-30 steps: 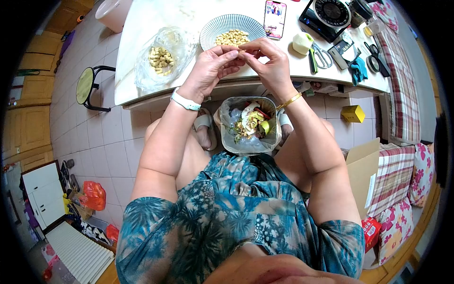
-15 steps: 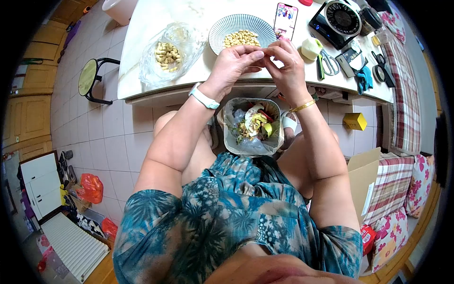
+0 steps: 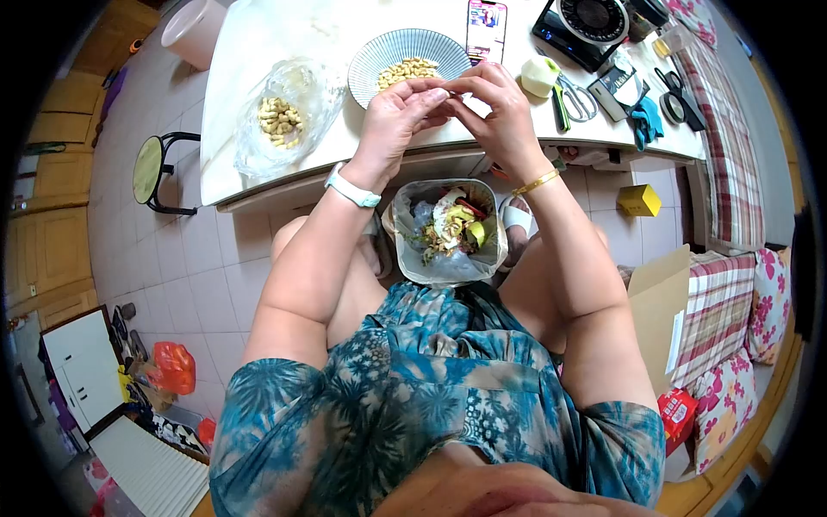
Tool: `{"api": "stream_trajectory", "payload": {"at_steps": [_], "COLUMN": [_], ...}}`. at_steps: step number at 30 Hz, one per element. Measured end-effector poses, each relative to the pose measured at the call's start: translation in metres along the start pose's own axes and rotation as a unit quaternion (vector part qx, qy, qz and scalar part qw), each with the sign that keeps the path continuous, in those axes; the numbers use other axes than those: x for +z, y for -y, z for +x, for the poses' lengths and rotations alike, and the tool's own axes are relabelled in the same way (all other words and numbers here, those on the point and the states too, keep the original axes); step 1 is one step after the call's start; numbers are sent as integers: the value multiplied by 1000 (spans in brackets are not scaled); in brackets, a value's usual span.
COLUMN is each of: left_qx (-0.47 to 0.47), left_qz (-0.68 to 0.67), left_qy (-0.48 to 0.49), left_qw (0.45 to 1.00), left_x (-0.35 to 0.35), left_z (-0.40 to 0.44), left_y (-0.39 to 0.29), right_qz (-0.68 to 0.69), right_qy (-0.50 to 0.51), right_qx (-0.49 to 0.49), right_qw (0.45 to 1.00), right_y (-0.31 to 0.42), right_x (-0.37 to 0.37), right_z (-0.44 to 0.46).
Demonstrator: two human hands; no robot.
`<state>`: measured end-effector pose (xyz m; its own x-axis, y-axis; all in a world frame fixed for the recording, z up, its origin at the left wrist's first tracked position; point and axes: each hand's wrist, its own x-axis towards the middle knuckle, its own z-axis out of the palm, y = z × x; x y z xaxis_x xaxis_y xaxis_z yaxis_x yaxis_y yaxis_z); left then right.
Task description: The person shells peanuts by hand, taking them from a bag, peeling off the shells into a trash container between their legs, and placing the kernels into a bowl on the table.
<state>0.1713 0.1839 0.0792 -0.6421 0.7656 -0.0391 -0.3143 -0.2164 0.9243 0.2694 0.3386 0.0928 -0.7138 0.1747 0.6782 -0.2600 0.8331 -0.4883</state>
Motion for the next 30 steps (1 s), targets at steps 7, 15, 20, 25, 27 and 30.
{"api": "stream_trajectory", "payload": {"at_steps": [7, 15, 20, 25, 27, 30], "left_qx": [-22, -76, -81, -84, -83, -86], "left_qz": [-26, -104, -122, -104, -100, -111], "left_qy": [9, 31, 39, 15, 29, 28], "left_qw": [999, 991, 989, 991, 991, 990], "left_x": [1, -2, -6, -4, -3, -4], "left_z": [1, 1, 2, 0, -1, 1], "left_y": [2, 9, 9, 7, 6, 9], "right_qz": [6, -15, 28, 66, 64, 31], "right_qy": [11, 11, 17, 42, 53, 55], "right_qx": [-12, -30, 9, 63, 60, 22], "right_qw": [1000, 999, 999, 995, 995, 998], "right_y": [-1, -1, -4, -2, -3, -4], "right_x": [-4, -5, -2, -5, -7, -10], "right_z": [0, -1, -1, 0, -1, 0]}}
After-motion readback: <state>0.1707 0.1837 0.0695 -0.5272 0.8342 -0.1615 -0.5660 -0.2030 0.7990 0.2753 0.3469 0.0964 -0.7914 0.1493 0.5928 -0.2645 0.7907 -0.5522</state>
